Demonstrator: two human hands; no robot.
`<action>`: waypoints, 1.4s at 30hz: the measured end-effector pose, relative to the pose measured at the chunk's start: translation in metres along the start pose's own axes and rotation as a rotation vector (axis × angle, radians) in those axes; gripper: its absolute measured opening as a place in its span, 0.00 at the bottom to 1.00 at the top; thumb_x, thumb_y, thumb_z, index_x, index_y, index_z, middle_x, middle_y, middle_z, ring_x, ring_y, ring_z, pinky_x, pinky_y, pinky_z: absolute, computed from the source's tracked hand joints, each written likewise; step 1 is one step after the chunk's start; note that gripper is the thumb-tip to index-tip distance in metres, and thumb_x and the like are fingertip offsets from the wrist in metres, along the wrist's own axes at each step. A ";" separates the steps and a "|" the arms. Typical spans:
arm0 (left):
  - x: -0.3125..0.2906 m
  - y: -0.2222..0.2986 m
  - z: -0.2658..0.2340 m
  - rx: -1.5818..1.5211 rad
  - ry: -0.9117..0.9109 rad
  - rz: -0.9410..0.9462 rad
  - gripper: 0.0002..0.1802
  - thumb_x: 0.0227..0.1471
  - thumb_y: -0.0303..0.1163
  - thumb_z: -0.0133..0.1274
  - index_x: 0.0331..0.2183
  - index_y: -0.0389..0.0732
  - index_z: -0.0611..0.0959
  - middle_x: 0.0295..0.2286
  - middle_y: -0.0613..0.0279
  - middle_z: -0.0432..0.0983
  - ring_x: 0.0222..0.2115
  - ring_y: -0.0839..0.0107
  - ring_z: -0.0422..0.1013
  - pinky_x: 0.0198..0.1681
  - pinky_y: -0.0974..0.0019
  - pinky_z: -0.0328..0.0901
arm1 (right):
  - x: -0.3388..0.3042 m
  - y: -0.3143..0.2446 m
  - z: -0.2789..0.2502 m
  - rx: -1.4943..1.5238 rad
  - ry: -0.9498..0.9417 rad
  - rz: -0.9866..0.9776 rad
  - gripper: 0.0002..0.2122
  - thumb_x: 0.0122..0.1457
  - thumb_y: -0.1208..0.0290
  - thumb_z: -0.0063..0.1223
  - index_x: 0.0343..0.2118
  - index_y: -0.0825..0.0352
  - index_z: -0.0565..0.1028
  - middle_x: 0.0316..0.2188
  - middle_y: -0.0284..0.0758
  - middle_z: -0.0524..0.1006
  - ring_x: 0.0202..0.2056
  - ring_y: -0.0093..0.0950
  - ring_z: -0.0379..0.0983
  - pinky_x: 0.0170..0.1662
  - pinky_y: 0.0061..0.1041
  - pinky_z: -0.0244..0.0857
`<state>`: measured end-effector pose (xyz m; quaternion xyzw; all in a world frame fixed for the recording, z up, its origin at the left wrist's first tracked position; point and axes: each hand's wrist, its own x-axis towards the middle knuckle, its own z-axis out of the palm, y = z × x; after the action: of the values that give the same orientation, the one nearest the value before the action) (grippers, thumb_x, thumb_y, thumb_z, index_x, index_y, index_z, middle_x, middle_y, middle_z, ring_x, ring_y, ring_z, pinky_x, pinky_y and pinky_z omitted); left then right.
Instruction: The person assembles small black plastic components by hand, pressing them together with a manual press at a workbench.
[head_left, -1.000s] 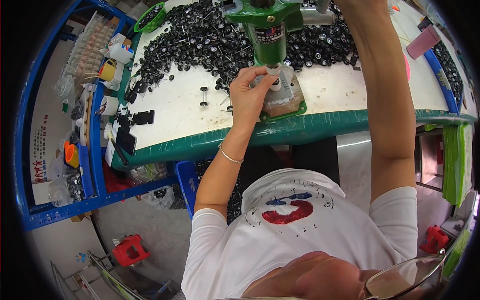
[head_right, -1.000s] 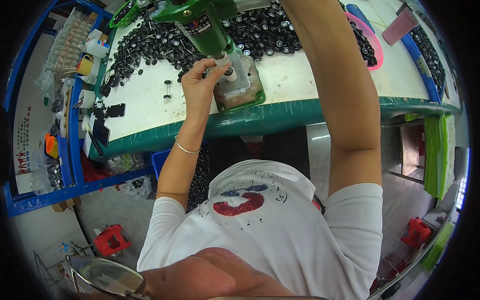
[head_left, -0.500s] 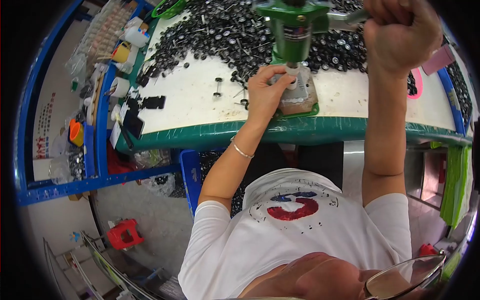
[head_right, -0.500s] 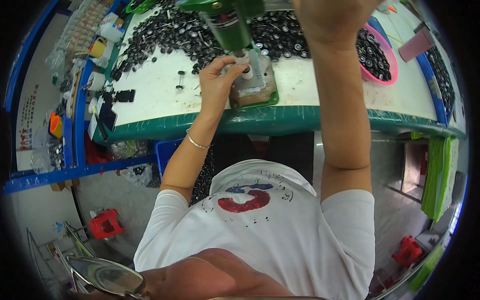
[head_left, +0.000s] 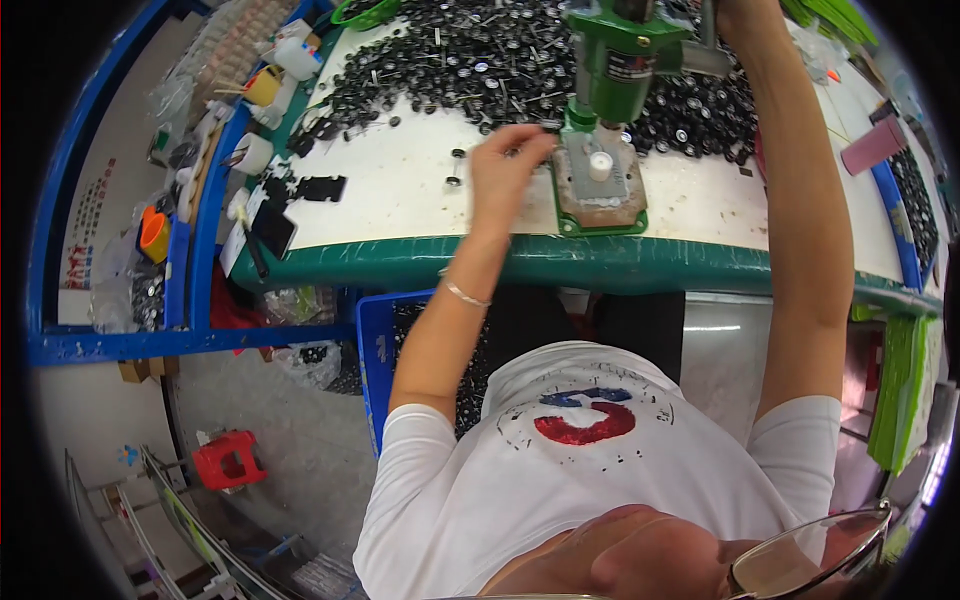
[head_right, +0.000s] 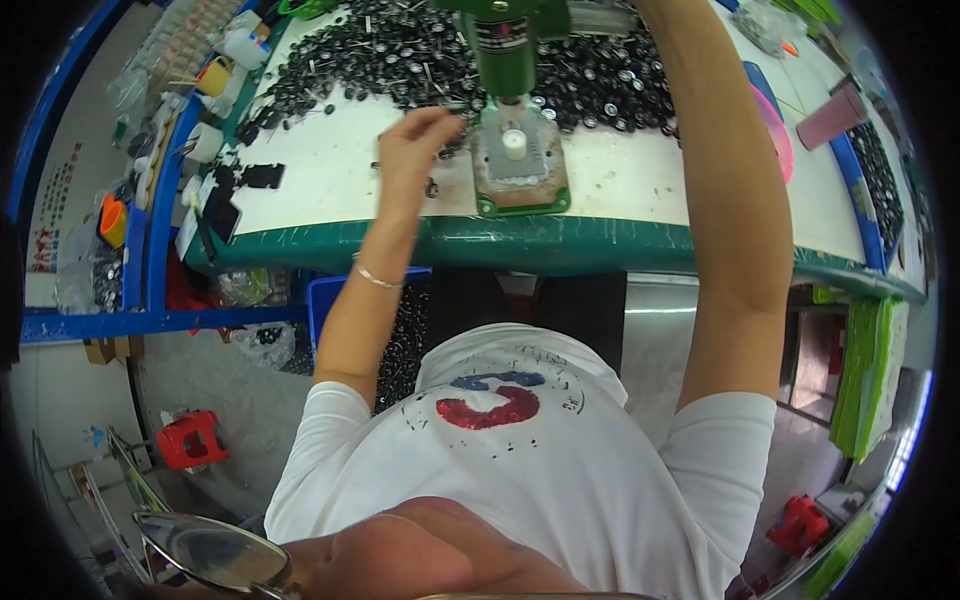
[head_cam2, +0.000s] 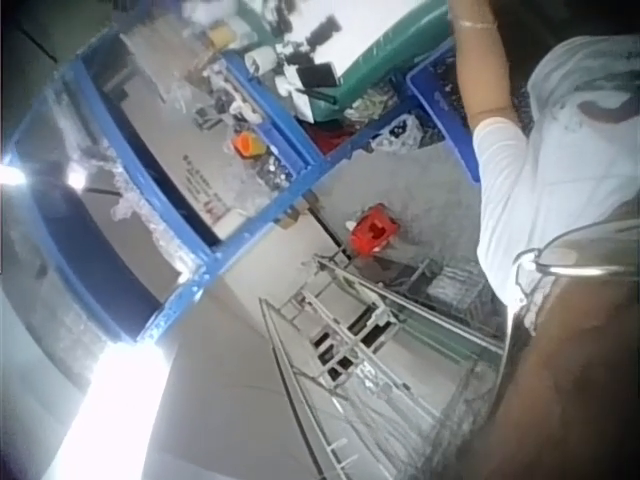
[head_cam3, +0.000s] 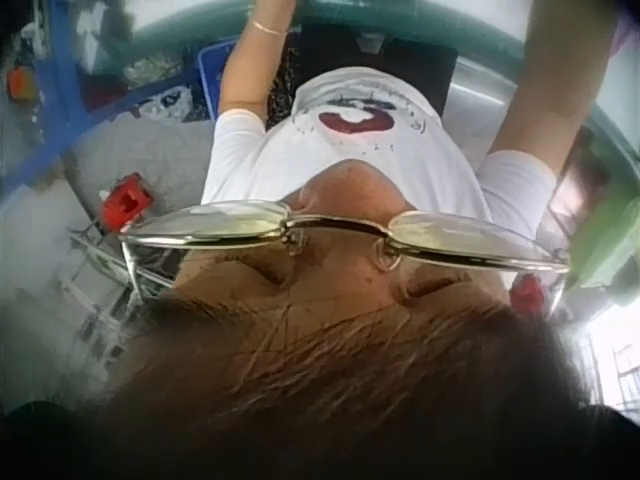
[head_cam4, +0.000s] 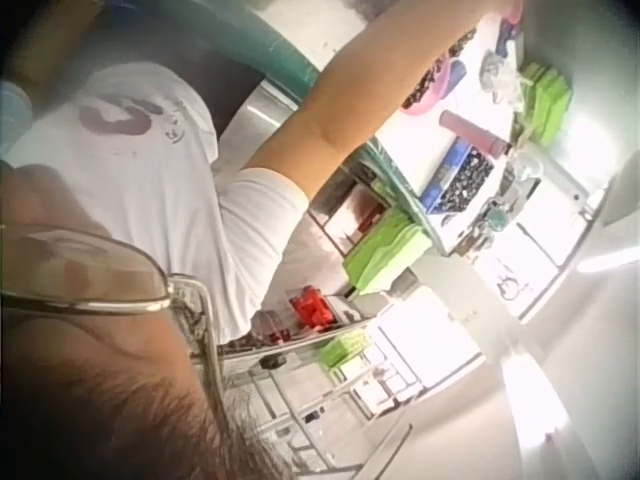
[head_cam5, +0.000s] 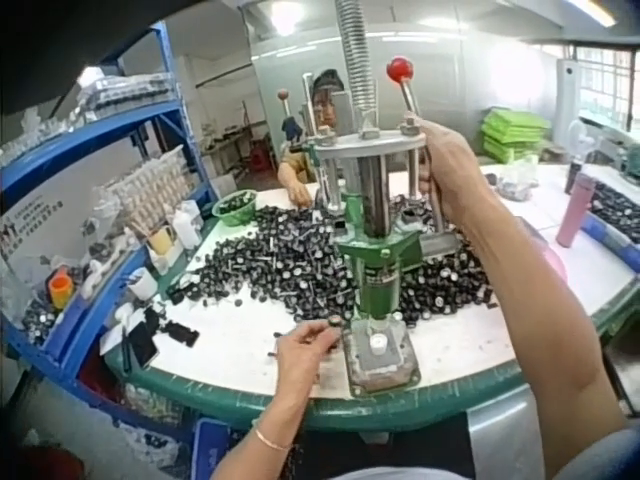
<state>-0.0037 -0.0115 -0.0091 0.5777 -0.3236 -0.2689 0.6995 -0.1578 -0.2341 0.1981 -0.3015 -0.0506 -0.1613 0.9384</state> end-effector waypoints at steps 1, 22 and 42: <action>0.003 -0.003 -0.023 0.138 0.050 0.116 0.10 0.47 0.29 0.64 0.34 0.36 0.86 0.25 0.66 0.79 0.25 0.81 0.72 0.27 0.77 0.65 | -0.003 0.028 0.017 -0.469 0.358 -0.339 0.12 0.65 0.58 0.49 0.29 0.60 0.74 0.18 0.22 0.66 0.16 0.15 0.58 0.18 0.15 0.52; -0.053 -0.008 -0.084 0.856 -0.197 0.263 0.09 0.48 0.26 0.60 0.35 0.38 0.85 0.32 0.62 0.76 0.31 0.67 0.72 0.36 0.69 0.67 | -0.119 0.169 -0.149 -2.276 0.496 -0.385 0.10 0.58 0.69 0.55 0.43 0.58 0.76 0.33 0.32 0.73 0.36 0.34 0.74 0.37 0.33 0.68; -0.039 -0.005 -0.023 -0.021 -0.089 -0.088 0.09 0.52 0.22 0.60 0.38 0.33 0.84 0.30 0.65 0.80 0.31 0.79 0.75 0.38 0.76 0.70 | -0.106 0.191 -0.093 -1.943 0.278 -0.561 0.08 0.57 0.69 0.58 0.38 0.64 0.80 0.39 0.36 0.76 0.39 0.35 0.74 0.41 0.31 0.69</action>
<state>-0.0107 0.0313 -0.0226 0.5715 -0.3257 -0.3283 0.6779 -0.1940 -0.1134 -0.0032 -0.8885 0.1427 -0.3801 0.2140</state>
